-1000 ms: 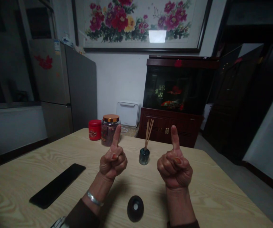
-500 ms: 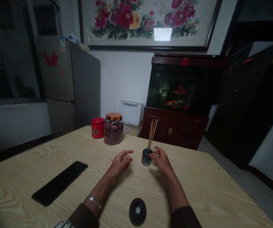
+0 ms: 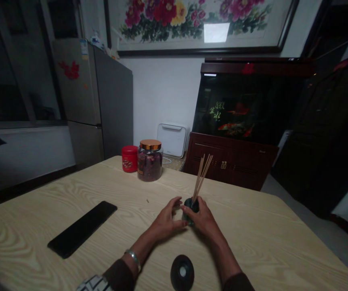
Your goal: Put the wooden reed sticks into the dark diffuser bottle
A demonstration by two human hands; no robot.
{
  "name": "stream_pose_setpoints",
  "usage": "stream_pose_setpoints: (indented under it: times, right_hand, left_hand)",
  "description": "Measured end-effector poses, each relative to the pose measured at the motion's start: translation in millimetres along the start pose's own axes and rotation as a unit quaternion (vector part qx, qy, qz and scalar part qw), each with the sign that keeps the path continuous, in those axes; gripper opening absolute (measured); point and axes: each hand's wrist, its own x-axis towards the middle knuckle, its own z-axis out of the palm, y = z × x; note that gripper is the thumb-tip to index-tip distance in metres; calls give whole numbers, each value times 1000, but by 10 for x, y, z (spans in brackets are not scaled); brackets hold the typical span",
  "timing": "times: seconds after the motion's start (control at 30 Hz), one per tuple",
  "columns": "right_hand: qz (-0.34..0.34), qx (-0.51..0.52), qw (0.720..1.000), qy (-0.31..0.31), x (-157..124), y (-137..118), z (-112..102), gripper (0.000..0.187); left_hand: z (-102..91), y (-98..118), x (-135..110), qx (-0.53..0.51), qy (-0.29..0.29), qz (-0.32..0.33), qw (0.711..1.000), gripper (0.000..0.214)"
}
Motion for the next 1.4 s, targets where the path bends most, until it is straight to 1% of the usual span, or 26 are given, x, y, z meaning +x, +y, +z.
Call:
stream_pose_setpoints:
  times: [0.07, 0.13, 0.2, 0.27, 0.33, 0.4, 0.43, 0.47, 0.5, 0.57, 0.6, 0.67, 0.73, 0.8, 0.83, 0.9, 0.93, 1.0, 1.07, 1.1, 1.13, 1.17, 1.23, 1.3, 1.33, 1.4]
  right_hand:
    - [-8, 22, 999, -31, -176, -94, -5, 52]
    - [-19, 52, 998, -38, -282, -213, 25, 52]
    - [-39, 77, 996, -28, -308, -370, 73, 47]
    - [-63, 110, 992, 3, -269, -579, 87, 45]
    - [-74, 180, 979, 57, -187, -824, 9, 44]
    - [-79, 259, 956, 116, -87, -1036, -186, 40]
    - [-82, 273, 948, 144, -40, -1100, -317, 38]
    - [-86, 251, 950, 162, -2, -1119, -461, 36]
    - [-81, 198, 963, 164, 21, -1087, -605, 35]
    - [-38, 9, 988, 153, -3, -871, -860, 33]
    - [-6, -125, 983, 134, -53, -701, -957, 29]
    - [49, -352, 931, 85, -214, -296, -1080, 23]
    - [79, -456, 886, 18, -407, 91, -1124, 21]
    - [79, -498, 864, -5, -571, 355, -1123, 23]
    - [69, -509, 858, -10, -630, 421, -1114, 25]
    - [38, -521, 853, -10, -712, 411, -1085, 27]
    - [20, -514, 858, -7, -745, 340, -1058, 28]
    - [-8, -463, 886, -9, -830, 98, -963, 30]
    - [-25, -366, 929, -55, -962, -212, -796, 32]
    - [-27, -320, 942, -101, -1042, -364, -689, 33]
    - [-29, -282, 947, -152, -1124, -501, -572, 34]
    - [-31, -267, 941, -207, -1201, -613, -454, 39]
    - [-26, -275, 927, -252, -1316, -750, -250, 62]
    - [-34, -278, 924, -262, -1363, -788, -141, 67]
    - [-45, -262, 928, -259, -1357, -786, -132, 64]
    - [-61, -187, 950, -242, -1288, -780, -191, 53]
  left_hand:
    - [36, 50, -21, -23, -44, 12, 999, 98]
    - [67, 113, -39, -36, -85, 26, 995, 94]
    - [87, 173, -55, -36, -102, 34, 994, 87]
    - [94, 218, -69, -23, -95, 24, 995, 79]
    - [90, 246, -81, -2, -85, 6, 996, 76]
    - [81, 267, -91, 11, -78, -5, 997, 74]
    - [77, 276, -95, 13, -76, -7, 997, 74]
    - [73, 284, -98, 14, -75, -9, 997, 74]
    - [70, 291, -100, 14, -73, -11, 997, 73]
    - [65, 297, -104, 19, -72, -13, 997, 73]
    - [63, 295, -106, 22, -70, -13, 997, 73]
    - [58, 284, -108, 28, -69, -11, 997, 75]
    - [52, 267, -110, 34, -70, -9, 997, 76]
    - [46, 246, -111, 38, -70, -7, 997, 76]
    - [43, 236, -110, 36, -72, -8, 997, 76]
    - [38, 219, -107, 29, -76, -11, 997, 75]
    - [35, 212, -105, 26, -78, -12, 997, 74]
    - [30, 205, -99, 24, -81, -13, 996, 72]
    - [27, 208, -94, 29, -84, -11, 996, 72]
    - [26, 212, -93, 31, -85, -10, 996, 71]
    - [25, 217, -92, 34, -86, -9, 996, 70]
    - [25, 221, -94, 35, -87, -7, 996, 69]
    - [25, 228, -99, 34, -86, -4, 996, 68]
    - [25, 230, -107, 32, -87, -1, 996, 67]
    - [24, 231, -110, 32, -86, 1, 996, 67]
    - [22, 230, -114, 30, -82, 4, 996, 63]
